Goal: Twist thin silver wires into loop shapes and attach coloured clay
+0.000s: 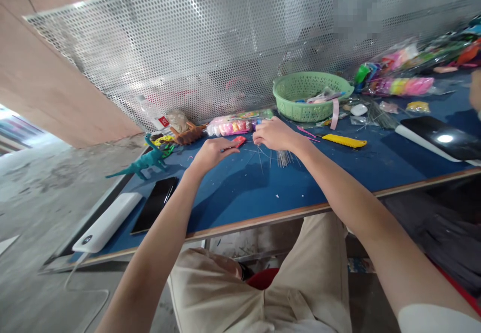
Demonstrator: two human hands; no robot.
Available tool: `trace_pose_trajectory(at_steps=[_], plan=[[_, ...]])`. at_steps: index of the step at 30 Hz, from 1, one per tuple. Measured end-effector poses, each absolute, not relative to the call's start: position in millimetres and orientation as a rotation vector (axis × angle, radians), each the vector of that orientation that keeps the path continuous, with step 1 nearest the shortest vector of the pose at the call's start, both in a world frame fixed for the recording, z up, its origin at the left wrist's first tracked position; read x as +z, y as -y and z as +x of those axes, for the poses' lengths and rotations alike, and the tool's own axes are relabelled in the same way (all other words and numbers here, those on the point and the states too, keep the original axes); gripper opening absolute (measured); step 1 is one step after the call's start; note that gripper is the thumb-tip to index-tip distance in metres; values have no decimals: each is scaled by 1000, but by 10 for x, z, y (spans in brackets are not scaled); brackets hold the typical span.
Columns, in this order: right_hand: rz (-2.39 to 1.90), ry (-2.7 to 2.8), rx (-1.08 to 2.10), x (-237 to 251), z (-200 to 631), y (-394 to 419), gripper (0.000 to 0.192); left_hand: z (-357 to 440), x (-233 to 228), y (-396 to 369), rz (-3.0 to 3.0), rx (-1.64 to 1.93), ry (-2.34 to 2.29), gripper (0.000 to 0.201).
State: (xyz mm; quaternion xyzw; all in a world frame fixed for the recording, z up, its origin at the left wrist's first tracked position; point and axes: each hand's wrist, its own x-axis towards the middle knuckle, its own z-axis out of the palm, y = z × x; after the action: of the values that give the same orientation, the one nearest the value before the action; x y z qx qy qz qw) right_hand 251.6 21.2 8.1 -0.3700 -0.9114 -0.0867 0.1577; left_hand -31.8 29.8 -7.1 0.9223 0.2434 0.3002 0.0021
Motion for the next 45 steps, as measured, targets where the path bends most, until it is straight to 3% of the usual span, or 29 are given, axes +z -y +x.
trace_pose_trajectory(at_steps=[6, 17, 22, 26, 34, 42, 45], plan=[[-1061, 2627, -218, 77, 2545, -219, 29, -311, -89, -291, 2893, 867, -756, 26], [-1021, 2628, -362, 6, 2505, -218, 27, -160, -136, -207, 2725, 741, -788, 49], [-983, 2632, -417, 29, 2490, -186, 26, -130, -137, -156, 2634, 782, -800, 38], [-1021, 2614, -400, 61, 2501, -164, 28, -105, -137, -135, 2587, 793, -866, 50], [-1013, 2616, -440, 58, 2518, -181, 28, -152, -176, -215, 2565, 828, -854, 36], [-1011, 2617, -409, -5, 2554, -248, 32, -180, -247, -257, 2493, 775, -866, 49], [-1021, 2614, -373, -40, 2573, -290, 32, -165, -226, -237, 2445, 833, -935, 39]])
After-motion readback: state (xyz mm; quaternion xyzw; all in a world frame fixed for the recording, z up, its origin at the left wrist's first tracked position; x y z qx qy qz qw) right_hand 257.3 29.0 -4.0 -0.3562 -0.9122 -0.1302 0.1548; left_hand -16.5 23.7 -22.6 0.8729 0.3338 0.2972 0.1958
